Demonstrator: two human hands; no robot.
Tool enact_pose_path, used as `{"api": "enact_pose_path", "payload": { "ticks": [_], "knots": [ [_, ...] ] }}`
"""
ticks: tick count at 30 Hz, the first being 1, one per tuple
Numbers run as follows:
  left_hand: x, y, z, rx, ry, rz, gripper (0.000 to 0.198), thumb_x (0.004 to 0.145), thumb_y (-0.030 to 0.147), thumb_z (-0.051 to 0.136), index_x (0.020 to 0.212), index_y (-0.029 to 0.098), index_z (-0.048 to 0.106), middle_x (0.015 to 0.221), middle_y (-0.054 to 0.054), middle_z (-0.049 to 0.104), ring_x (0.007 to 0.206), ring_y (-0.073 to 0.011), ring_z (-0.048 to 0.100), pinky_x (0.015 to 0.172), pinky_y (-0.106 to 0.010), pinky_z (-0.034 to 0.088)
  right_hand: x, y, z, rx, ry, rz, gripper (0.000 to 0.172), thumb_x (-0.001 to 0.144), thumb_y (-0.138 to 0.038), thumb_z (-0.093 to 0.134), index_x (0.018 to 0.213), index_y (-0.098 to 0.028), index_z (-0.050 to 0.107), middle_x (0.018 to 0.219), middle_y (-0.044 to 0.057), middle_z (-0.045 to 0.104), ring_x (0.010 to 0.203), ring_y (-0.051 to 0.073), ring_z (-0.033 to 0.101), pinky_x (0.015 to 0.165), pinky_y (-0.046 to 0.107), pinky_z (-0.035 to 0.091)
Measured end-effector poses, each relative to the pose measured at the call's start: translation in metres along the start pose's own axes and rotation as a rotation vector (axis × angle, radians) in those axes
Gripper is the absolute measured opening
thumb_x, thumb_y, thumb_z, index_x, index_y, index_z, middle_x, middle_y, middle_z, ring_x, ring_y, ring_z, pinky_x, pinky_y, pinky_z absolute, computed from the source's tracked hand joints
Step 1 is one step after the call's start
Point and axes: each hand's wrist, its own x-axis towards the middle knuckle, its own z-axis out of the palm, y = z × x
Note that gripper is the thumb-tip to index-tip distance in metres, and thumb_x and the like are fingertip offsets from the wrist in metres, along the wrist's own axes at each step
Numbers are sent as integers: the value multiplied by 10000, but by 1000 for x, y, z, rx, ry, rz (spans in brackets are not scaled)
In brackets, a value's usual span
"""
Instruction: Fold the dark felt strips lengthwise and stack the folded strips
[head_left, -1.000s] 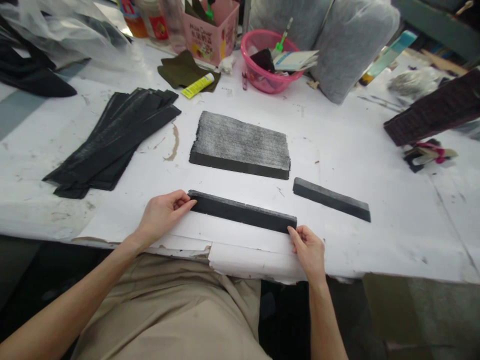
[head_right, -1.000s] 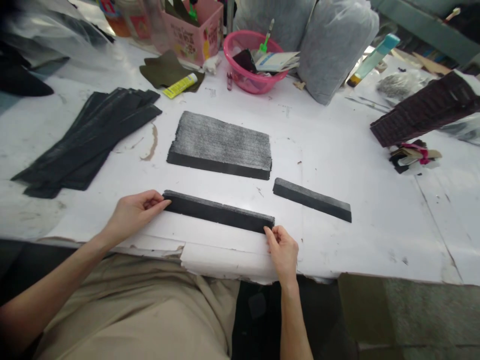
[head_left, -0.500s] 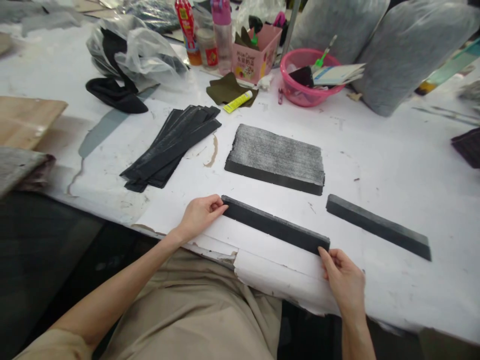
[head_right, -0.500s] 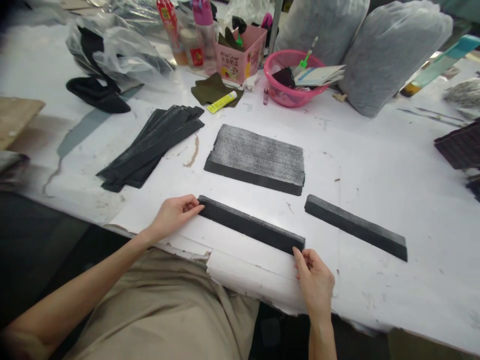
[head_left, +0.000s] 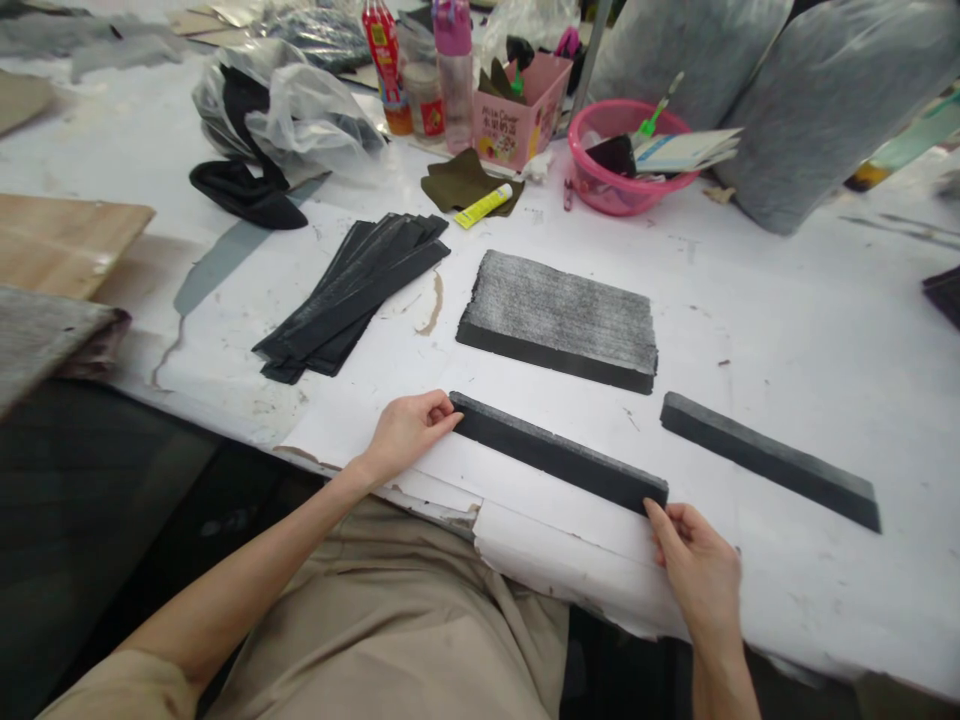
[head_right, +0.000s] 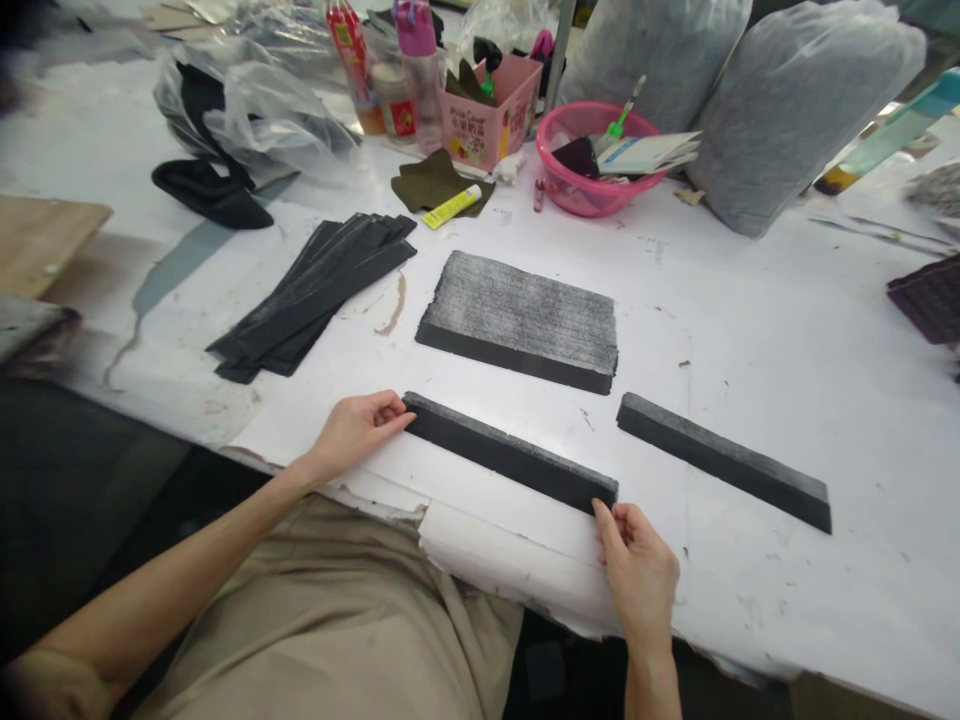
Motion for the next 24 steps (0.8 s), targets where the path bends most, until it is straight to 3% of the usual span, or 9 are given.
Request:
{"api": "enact_pose_path", "payload": {
  "ticks": [15,24],
  "knots": [
    [1,1,1,-32,-5,-28,203,812,389,602,739,200,605,638,31,640,547,-109,550,532,-219,380,3,4,2,3,0,-2,469,776,-680,546,699,-219,580,459,-35,533,429,151,503,517,266,385],
    [-2,-7,3,83,-1,-11,301,808,527,569,803,229,606,656,31,643,569,-136,565,540,-232,368,-4,-8,4,127,-2,3,383,829,-570,551,676,-220,522,478,-61,501,428,111,449,507,227,357]
  ]
}}
